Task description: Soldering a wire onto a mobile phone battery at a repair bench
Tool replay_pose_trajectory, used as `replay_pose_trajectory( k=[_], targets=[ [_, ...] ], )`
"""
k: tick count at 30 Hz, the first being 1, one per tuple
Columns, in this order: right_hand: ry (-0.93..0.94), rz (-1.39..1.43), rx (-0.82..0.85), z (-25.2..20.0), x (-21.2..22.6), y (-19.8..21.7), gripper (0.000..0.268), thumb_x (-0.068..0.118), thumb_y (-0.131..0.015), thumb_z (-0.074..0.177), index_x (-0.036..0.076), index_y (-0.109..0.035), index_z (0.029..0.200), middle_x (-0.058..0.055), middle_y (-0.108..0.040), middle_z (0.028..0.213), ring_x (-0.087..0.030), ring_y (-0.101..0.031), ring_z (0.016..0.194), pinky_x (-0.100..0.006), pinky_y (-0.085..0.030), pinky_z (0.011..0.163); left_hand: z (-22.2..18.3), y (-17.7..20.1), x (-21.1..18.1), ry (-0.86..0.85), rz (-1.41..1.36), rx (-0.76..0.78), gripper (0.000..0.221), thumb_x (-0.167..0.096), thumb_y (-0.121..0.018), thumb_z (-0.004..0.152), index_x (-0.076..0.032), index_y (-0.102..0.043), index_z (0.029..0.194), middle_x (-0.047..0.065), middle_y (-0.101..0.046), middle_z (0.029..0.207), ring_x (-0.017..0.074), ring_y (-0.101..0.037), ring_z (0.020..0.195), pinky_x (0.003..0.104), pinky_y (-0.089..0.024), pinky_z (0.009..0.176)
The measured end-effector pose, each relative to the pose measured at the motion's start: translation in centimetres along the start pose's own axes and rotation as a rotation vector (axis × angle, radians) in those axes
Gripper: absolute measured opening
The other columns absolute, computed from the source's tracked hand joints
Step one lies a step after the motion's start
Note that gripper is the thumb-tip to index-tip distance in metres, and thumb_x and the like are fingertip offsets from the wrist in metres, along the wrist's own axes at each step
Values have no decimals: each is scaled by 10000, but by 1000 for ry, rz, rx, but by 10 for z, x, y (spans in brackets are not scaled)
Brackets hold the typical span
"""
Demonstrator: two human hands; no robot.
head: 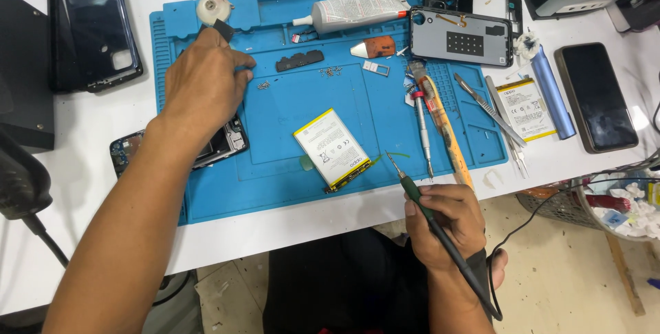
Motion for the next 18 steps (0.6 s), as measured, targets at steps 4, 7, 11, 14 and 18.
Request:
replay_pose_trajectory(
  k=[4, 7, 11, 14, 18],
  targets=[
    [-1, 16, -7, -1, -3, 0, 150, 90, -764, 884, 66, -625, 932, -179, -674, 947, -240, -713, 863, -330, -610, 793, 1, 3, 2, 38, -45, 24, 160, -164, -688, 1010, -139, -803, 1118, 111, -576, 1076, 332, -617, 957, 502, -556, 634],
    [-26, 50, -2, 2, 1, -1, 156, 92, -760, 885, 64, -618, 943, -180, -659, 954, -248, -714, 893, -336, -628, 817, 4, 6, 1, 31, -54, 16, 175, -157, -684, 1000, -133, -796, 1131, 136, -571, 1090, 341, -618, 975, 506, -561, 627],
    [-41, 26, -7, 0, -1, 3, 151, 108, -757, 893, 83, -621, 954, -169, -674, 982, -235, -718, 876, -316, -615, 797, 5, 29, -22, 32, -77, 17, 280, -236, -615, 1028, -96, -744, 1233, 147, -569, 1118, 360, -627, 966, 529, -560, 648],
    [-32, 63, -63, 0, 0, 5, 170, 70, -773, 873, 67, -625, 956, -180, -668, 953, -237, -715, 869, -319, -616, 806, 17, 65, -54, -137, -258, -207, 252, -177, -589, 1045, -60, -735, 1214, 113, -566, 975, 319, -594, 810, 473, -469, 561],
    [-81, 180, -155, -1, 2, 7, 142, 16, -740, 889, 41, -618, 956, -188, -627, 981, -237, -715, 785, -296, -674, 736, 42, 114, -104, -452, -446, -521, 204, -120, -501, 1102, -12, -621, 1227, 116, -582, 1033, 243, -560, 741, 401, -444, 639]
  ],
)
Point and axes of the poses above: each hand's wrist, its own z-axis towards the middle knuckle, its own y-axis out of the back of the hand, x = y × z, the point moved 5 cm from there along z, towards the middle knuckle
